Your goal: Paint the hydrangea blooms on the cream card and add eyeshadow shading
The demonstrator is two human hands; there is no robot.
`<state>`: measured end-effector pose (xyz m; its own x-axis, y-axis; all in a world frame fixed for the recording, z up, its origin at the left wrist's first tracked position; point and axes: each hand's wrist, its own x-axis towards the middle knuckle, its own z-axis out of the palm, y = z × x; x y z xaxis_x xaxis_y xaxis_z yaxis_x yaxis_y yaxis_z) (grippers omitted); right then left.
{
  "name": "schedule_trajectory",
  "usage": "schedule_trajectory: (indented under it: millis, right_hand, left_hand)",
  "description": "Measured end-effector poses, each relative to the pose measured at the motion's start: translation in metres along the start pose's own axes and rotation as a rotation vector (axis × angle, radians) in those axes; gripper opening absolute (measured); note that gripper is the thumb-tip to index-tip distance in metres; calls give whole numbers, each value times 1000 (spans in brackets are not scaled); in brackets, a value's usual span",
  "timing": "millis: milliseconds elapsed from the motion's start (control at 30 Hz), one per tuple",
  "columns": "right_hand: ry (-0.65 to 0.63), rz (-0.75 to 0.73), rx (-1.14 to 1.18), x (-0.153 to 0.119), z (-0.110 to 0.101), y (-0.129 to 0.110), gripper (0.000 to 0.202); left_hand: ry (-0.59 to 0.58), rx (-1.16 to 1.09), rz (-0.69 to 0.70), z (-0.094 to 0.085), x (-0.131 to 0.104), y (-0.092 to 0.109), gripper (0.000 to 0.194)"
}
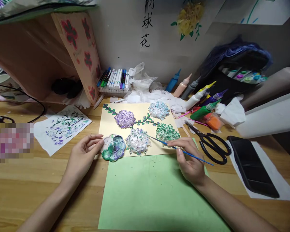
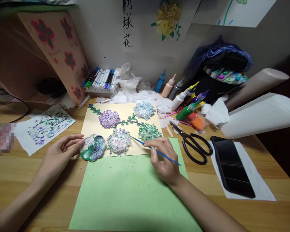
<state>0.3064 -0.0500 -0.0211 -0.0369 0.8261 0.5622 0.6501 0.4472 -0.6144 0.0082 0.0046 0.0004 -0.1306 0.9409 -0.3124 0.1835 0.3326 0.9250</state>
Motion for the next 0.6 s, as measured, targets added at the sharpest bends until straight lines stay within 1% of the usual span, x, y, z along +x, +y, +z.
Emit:
schedule_trajectory:
  millis: [167, 300, 400, 533, 600]
  right_hand:
    - [66, 3, 2, -1, -2, 1, 19]
    - [14, -4, 9, -1, -4, 1, 19]
    - [44, -7, 25, -1, -4, 1, 20]
    - [7, -9, 40, 1, -4, -1, 22]
    - [40, -24, 51, 1, -4, -2, 22]
  left_hand:
    - [-6, 22, 2, -2, 0, -1, 45]
    - [0, 32, 3, -3, 0, -3, 42]
    - [17, 52, -7, -2, 0, -2, 42]
    - [31, 82, -3, -2, 1, 0, 41]
    - [31, 94, -1, -1, 1, 0, 41]
